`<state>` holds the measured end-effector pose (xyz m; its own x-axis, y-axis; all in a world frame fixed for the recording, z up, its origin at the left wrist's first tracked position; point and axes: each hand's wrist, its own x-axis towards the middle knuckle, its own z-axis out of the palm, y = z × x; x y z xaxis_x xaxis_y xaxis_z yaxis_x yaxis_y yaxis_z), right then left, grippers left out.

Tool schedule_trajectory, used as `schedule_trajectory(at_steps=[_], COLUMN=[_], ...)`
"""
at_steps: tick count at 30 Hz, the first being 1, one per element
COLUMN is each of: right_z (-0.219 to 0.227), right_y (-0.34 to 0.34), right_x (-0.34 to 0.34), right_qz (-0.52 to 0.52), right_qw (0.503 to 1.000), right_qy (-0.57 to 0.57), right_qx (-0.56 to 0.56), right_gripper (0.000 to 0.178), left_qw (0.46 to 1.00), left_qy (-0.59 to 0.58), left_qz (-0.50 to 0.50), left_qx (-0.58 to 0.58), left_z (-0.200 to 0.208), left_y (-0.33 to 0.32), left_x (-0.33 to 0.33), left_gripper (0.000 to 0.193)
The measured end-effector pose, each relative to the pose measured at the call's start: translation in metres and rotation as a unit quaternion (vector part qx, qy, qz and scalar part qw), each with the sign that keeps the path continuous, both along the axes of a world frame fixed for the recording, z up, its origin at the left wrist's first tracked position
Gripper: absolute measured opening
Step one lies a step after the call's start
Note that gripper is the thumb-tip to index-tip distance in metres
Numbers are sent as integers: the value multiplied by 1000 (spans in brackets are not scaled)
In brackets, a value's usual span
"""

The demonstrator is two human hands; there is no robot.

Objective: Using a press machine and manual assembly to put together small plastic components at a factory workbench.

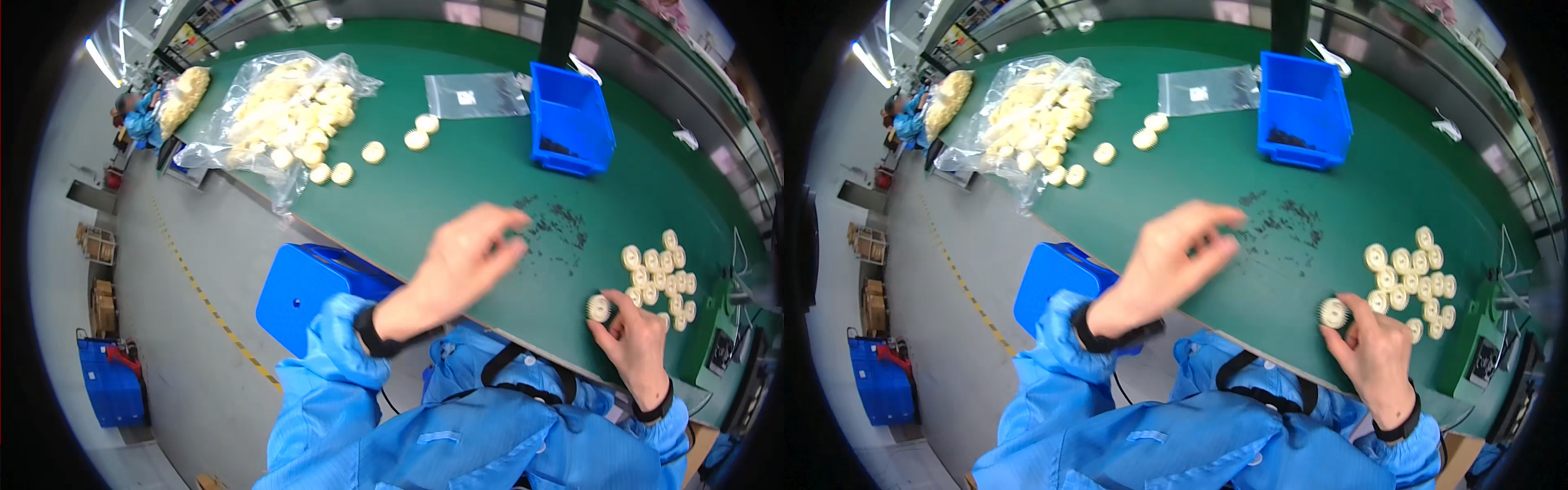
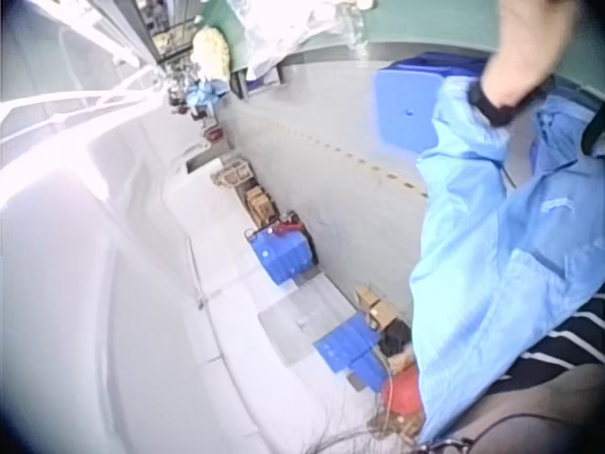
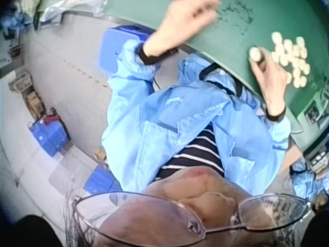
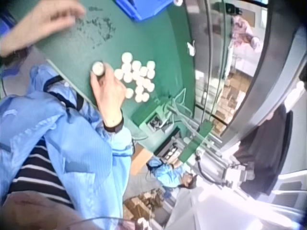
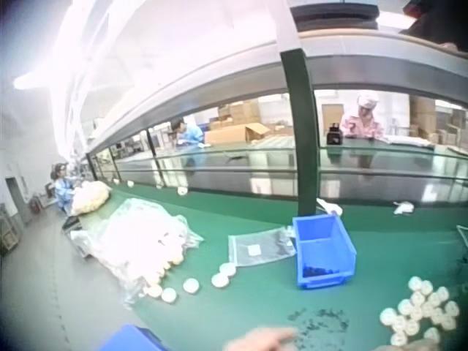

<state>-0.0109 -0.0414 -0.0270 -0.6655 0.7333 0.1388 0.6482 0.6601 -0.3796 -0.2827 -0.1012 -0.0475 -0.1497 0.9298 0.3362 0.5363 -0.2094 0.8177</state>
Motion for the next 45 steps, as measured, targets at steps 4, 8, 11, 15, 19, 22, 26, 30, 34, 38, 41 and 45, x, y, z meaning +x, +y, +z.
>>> schedule_trajectory(at_steps=[4, 8, 11, 15, 19, 22, 26, 30, 34, 38, 41, 45], right_z=[5, 7, 3, 8, -2, -5, 7, 19, 28, 23, -5, -13], right_y=[3, 12, 15, 19, 24, 25, 27, 20, 24, 30, 42, 48], right_x=[23, 26, 18, 21, 26, 24, 16, 0, 5, -27, -45, -49], right_qz=[-35, -15, -20, -24, 15, 38, 52, 83, 94, 108, 135, 154], right_qw=[997, 998, 998, 999, 996, 996, 989, 956, 967, 978, 977, 972], right_qy=[-62, -43, -50, -27, 46, 25, -111, -230, -175, -59, -10, -18], right_qx=[34, 38, 21, 8, 71, 75, 80, 162, 158, 167, 165, 179], right_gripper=[38, 35, 36, 24, 11, 9, 7, 8, 6, 5, 5, 6], left_qw=[946, 919, 936, 934, 952, 967, 983, 997, 984, 926, 881, 852], left_qy=[271, 357, 325, 300, 243, 196, 128, -57, -168, -354, -437, -488], left_qz=[144, 162, 130, 173, 178, 161, 129, 26, -21, -57, -94, -87], left_qx=[102, 45, -22, -85, -54, -24, 7, -43, -54, -114, -155, -167], left_z=[-3, -17, -17, 1, 11, 21, 32, 25, 8, -4, -11, -10], left_y=[32, 49, 55, 56, 44, 28, 9, -8, -27, -33, -30, -31], left_x=[-92, -146, -159, -145, -115, -82, -39, 3, 30, 44, 48, 52], left_gripper=[30, 39, 37, 32, 30, 29, 28, 34, 36, 34, 37, 37])
